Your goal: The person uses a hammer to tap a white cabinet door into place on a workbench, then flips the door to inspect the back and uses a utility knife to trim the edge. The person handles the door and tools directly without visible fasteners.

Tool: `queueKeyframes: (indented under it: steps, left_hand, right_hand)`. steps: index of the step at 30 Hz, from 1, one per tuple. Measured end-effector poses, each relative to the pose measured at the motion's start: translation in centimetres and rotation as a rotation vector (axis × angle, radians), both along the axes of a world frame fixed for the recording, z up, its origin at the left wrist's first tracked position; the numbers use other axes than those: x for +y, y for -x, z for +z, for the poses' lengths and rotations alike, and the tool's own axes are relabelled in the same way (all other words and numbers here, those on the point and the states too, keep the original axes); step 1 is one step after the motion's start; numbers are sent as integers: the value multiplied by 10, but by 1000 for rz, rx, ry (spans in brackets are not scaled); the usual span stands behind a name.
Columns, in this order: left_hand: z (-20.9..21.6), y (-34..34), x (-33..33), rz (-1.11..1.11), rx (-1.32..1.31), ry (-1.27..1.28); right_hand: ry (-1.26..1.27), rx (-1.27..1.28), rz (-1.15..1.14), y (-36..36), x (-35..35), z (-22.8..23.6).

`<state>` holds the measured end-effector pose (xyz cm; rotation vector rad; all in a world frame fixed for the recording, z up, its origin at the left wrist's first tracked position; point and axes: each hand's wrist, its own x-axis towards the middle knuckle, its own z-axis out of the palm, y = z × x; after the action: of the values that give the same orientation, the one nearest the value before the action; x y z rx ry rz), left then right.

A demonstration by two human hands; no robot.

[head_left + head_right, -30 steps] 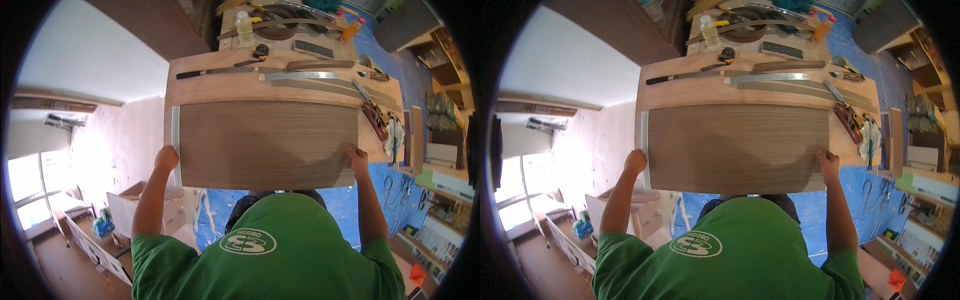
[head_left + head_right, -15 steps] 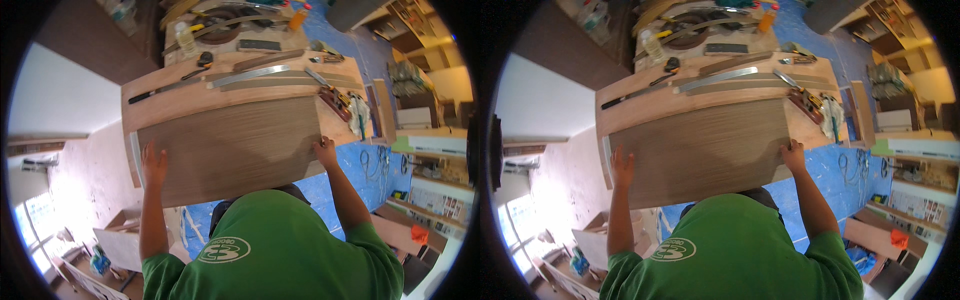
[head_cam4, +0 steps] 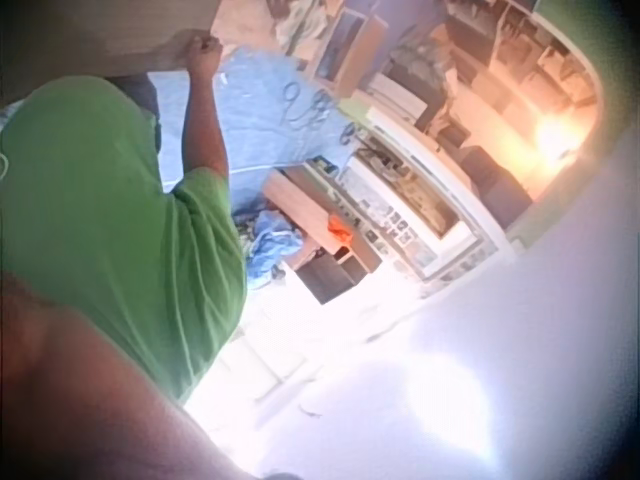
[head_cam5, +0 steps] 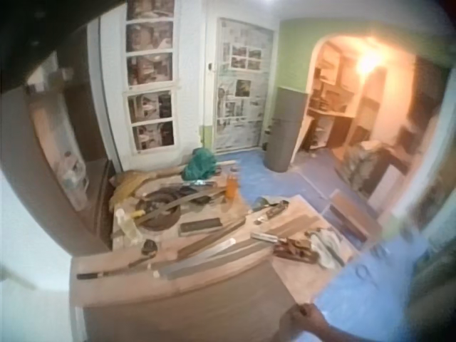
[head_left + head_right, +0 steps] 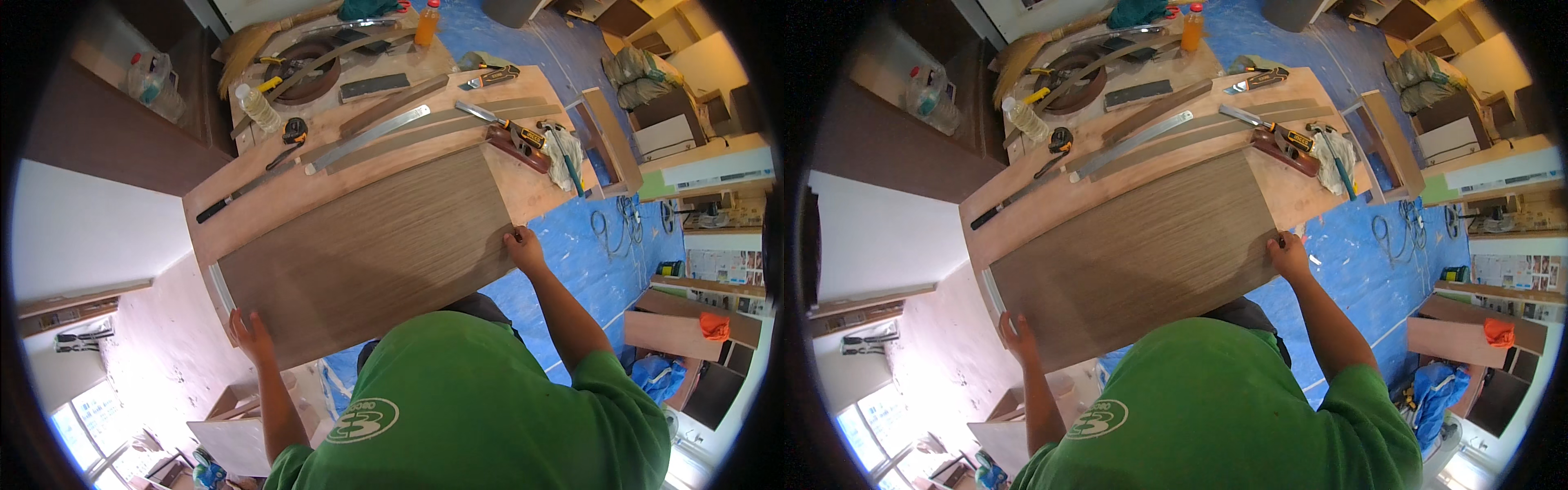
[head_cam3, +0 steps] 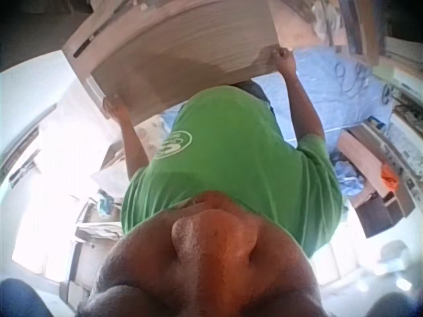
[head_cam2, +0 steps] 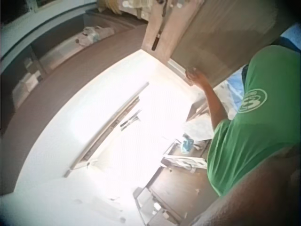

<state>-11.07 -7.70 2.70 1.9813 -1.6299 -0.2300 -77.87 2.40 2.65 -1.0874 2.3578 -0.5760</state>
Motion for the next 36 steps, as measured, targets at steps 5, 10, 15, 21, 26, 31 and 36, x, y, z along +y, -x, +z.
queueKeyframes:
  steps: [5, 10, 15, 21, 26, 31, 36]
  left_hand:
    - [-7, -17, 9, 74, 6, 9]
    - [-7, -14, 14, 50, 52, 50]
    - [-5, -7, 12, -23, 26, 33]
    - [-9, -41, 26, 260, -157, -35]
    - [-14, -50, 34, 222, -85, -354]
    - [-24, -56, 32, 227, -108, -357]
    - [-19, -86, 16, 244, 111, -494]
  right_hand:
    - [-1, 8, -10, 5, 1, -6]
    - [-66, 1, -55, -1, -1, 3]
    - [-95, 0, -125, -2, 6, -3]
    - [-115, -98, -168, -2, 2, -1]
    - [-55, -111, -128, 0, 1, -4]
    - [-143, -145, -83, -1, 1, 16]
    - [-114, -84, -5, -2, 0, 32]
